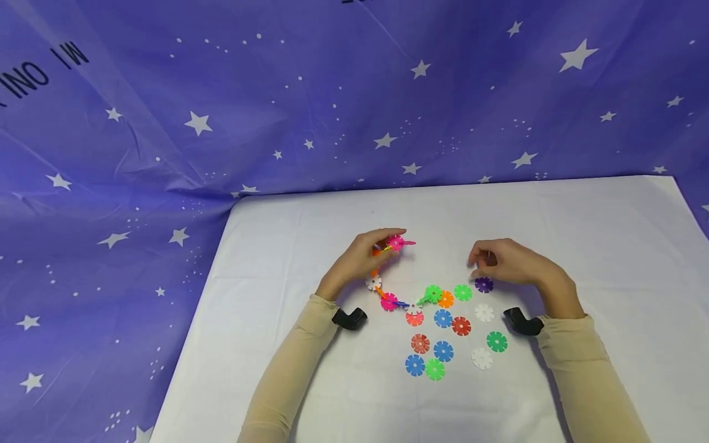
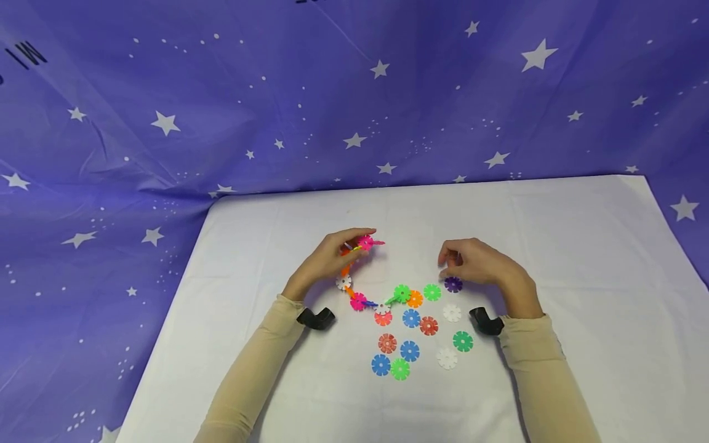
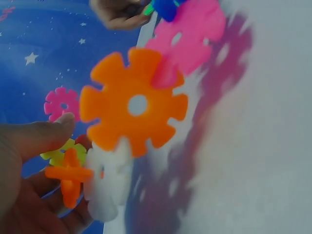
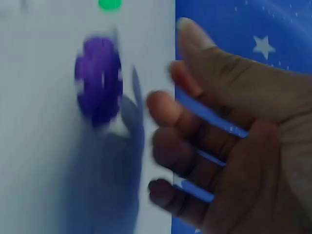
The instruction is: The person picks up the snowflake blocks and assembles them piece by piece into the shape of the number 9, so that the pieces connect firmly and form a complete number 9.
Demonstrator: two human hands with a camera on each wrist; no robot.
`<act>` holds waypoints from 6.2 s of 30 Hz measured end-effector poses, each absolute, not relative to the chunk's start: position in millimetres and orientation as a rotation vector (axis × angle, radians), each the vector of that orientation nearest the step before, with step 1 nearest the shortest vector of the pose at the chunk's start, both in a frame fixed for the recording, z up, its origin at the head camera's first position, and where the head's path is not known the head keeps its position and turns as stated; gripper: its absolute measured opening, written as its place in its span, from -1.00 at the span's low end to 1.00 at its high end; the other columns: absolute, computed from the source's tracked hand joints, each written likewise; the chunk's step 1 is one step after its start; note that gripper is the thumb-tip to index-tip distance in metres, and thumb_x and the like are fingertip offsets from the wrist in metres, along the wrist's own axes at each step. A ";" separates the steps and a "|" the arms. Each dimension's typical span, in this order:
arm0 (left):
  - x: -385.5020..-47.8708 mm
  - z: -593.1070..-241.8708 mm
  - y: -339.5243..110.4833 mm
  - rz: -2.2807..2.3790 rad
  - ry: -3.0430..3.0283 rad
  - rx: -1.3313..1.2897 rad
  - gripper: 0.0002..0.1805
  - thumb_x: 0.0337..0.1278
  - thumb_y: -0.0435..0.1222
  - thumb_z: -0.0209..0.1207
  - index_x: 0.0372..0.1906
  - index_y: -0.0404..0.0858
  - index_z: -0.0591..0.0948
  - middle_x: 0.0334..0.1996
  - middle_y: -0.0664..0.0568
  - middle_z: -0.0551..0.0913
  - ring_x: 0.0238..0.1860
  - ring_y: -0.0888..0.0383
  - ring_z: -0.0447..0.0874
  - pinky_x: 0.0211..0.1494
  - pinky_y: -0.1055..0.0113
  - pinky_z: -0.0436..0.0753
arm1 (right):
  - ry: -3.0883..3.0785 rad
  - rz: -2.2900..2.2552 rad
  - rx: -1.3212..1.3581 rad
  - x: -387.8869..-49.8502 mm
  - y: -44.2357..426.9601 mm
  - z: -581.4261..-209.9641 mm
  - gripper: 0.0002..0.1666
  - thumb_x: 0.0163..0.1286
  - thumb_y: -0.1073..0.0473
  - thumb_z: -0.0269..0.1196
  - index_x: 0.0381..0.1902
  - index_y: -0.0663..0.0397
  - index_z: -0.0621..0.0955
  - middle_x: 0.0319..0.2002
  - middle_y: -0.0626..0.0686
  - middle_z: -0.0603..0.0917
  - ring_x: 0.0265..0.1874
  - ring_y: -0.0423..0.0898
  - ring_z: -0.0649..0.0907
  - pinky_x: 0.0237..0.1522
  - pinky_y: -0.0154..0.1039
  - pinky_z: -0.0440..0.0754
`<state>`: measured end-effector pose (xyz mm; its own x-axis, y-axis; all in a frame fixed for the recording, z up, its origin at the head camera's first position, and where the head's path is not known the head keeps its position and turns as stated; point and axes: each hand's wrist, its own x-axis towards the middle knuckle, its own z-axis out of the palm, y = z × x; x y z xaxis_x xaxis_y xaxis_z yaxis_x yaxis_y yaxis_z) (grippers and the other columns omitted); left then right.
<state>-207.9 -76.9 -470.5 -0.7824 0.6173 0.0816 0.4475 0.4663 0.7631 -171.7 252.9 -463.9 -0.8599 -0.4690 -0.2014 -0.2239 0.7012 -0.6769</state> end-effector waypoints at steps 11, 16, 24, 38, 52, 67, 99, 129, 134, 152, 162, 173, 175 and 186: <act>-212.4 -474.5 -84.7 1.186 2.459 1.021 -0.59 0.32 -0.35 0.18 0.25 -0.20 0.56 -0.01 -0.04 0.63 -0.13 0.12 0.55 0.02 0.38 0.58 | 2.506 -0.832 -0.508 -157.9 263.1 -466.4 -0.68 0.07 0.20 0.50 -0.27 0.10 0.59 -0.47 -0.03 0.44 -0.40 -0.11 0.43 -0.36 -0.33 0.41; -211.4 -474.9 -85.4 1.163 2.459 1.009 -0.59 0.32 -0.36 0.17 0.25 -0.19 0.56 -0.01 -0.05 0.61 -0.15 0.11 0.53 -0.01 0.39 0.57 | 2.552 -0.804 -0.504 -155.6 258.7 -464.6 -0.70 0.09 0.21 0.49 -0.34 0.09 0.55 -0.49 -0.03 0.41 -0.42 -0.11 0.42 -0.37 -0.29 0.37; -210.2 -474.1 -84.8 1.147 2.451 0.982 -0.56 0.29 -0.38 0.17 0.26 -0.17 0.54 0.07 -0.03 0.61 -0.17 0.11 0.51 -0.05 0.39 0.55 | 2.571 -0.810 -0.492 -154.4 257.4 -466.0 -0.80 0.22 0.26 0.39 -0.41 0.07 0.53 -0.50 -0.05 0.44 -0.45 -0.12 0.43 -0.41 -0.30 0.37; -209.0 -473.1 -78.7 1.096 2.476 0.986 -0.59 0.22 -0.36 0.27 0.18 -0.24 0.60 -0.04 -0.04 0.62 -0.23 0.15 0.50 -0.07 0.27 0.60 | 2.601 -0.741 -0.488 -155.1 256.7 -467.7 -0.73 0.17 0.21 0.44 -0.39 0.05 0.50 -0.50 -0.06 0.44 -0.43 -0.12 0.44 -0.37 -0.26 0.37; -205.6 -473.3 -73.7 1.078 2.468 0.950 -0.58 0.21 -0.38 0.26 0.18 -0.25 0.56 0.05 -0.05 0.62 -0.16 0.13 0.48 -0.04 0.39 0.53 | 2.630 -1.265 -0.661 -161.3 233.6 -467.8 -0.63 0.38 0.34 0.23 0.13 0.13 0.51 -0.48 -0.01 0.49 -0.57 -0.20 0.45 -0.51 -0.35 0.43; -205.0 -475.4 -67.0 1.346 2.261 0.739 -0.69 0.39 -0.24 0.12 0.11 -0.28 0.60 -0.05 -0.03 0.68 -0.21 0.17 0.62 -0.08 0.43 0.58 | 2.297 -1.694 -0.481 -161.0 184.7 -477.2 -0.53 0.39 0.27 0.25 0.20 0.30 0.43 -0.43 0.28 0.52 -0.55 0.05 0.53 -0.49 -0.21 0.56; -203.9 -469.4 -65.0 1.436 2.189 0.691 -0.74 0.39 -0.29 0.12 0.06 -0.30 0.60 -0.16 -0.18 0.72 -0.27 -0.03 0.68 -0.32 0.46 0.53 | 2.149 -1.874 -0.332 -164.7 176.8 -483.0 -0.52 0.43 0.25 0.20 0.22 0.35 0.38 -0.28 0.30 0.69 -0.54 -0.03 0.59 -0.45 -0.30 0.59; -201.2 -467.5 -61.0 1.473 2.103 0.651 -0.74 0.42 -0.34 0.05 0.10 -0.32 0.57 -0.12 -0.27 0.69 -0.31 -0.20 0.69 -0.28 0.30 0.67 | 2.140 -1.914 -0.322 -161.7 172.0 -482.1 -0.55 0.42 0.28 0.21 0.21 0.26 0.39 -0.26 0.11 0.74 -0.48 -0.07 0.61 -0.38 -0.30 0.65; -199.6 -466.0 -62.2 1.413 2.113 0.695 -0.69 0.43 -0.31 0.05 0.18 -0.26 0.55 0.02 -0.18 0.67 -0.29 -0.12 0.67 -0.23 0.30 0.66 | 2.190 -1.903 -0.308 -161.3 170.5 -483.4 -0.54 0.40 0.27 0.23 0.20 0.28 0.41 -0.26 0.12 0.73 -0.41 0.04 0.67 -0.37 -0.30 0.66; -199.9 -465.4 -66.1 1.264 2.296 0.835 -0.38 0.22 -0.39 0.25 0.38 -0.31 0.39 -0.18 -0.07 0.48 -0.28 0.16 0.36 -0.23 0.43 0.41 | 2.164 -1.922 -0.313 -161.9 171.7 -483.6 -0.55 0.42 0.28 0.21 0.20 0.26 0.39 -0.27 0.06 0.74 -0.37 0.01 0.70 -0.36 -0.28 0.65; -197.3 -463.8 -63.4 1.338 2.329 0.684 -0.59 0.14 -0.34 0.34 0.10 -0.26 0.55 -0.18 -0.03 0.64 -0.23 0.20 0.61 -0.18 0.45 0.59 | 2.166 -1.967 -0.300 -162.1 171.8 -479.7 -0.57 0.41 0.29 0.21 0.18 0.26 0.40 -0.29 0.03 0.75 -0.47 -0.05 0.66 -0.41 -0.31 0.63; -197.5 -464.4 -63.4 1.333 2.356 0.769 -0.58 0.16 -0.34 0.33 0.12 -0.35 0.58 -0.25 -0.04 0.71 -0.29 0.23 0.64 -0.21 0.45 0.59 | 2.248 -1.951 -0.264 -159.2 170.9 -485.1 -0.53 0.37 0.27 0.27 0.18 0.31 0.45 -0.27 0.10 0.75 -0.37 0.10 0.67 -0.39 -0.29 0.61; -196.6 -464.0 -62.9 1.332 2.365 0.766 -0.58 0.16 -0.35 0.32 0.12 -0.36 0.58 -0.23 -0.06 0.72 -0.29 0.23 0.65 -0.22 0.46 0.60 | 2.253 -1.961 -0.261 -158.9 170.3 -486.7 -0.53 0.37 0.28 0.27 0.18 0.34 0.45 -0.26 0.14 0.76 -0.38 0.10 0.67 -0.39 -0.30 0.61; -194.8 -460.2 -60.7 1.279 2.440 0.773 -0.58 0.15 -0.33 0.32 0.12 -0.35 0.59 -0.17 -0.09 0.75 -0.23 0.17 0.70 -0.16 0.48 0.62 | 2.219 -2.046 -0.217 -157.0 165.1 -490.1 -0.55 0.36 0.35 0.25 0.16 0.43 0.44 -0.30 0.08 0.77 -0.47 0.00 0.66 -0.35 -0.38 0.61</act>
<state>-194.8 -60.7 -460.2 -0.8179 0.5753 0.0005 0.3278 0.4654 0.8222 -157.0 165.1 -490.1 -0.9831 -0.1827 0.0125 -0.0272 0.0784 -0.9966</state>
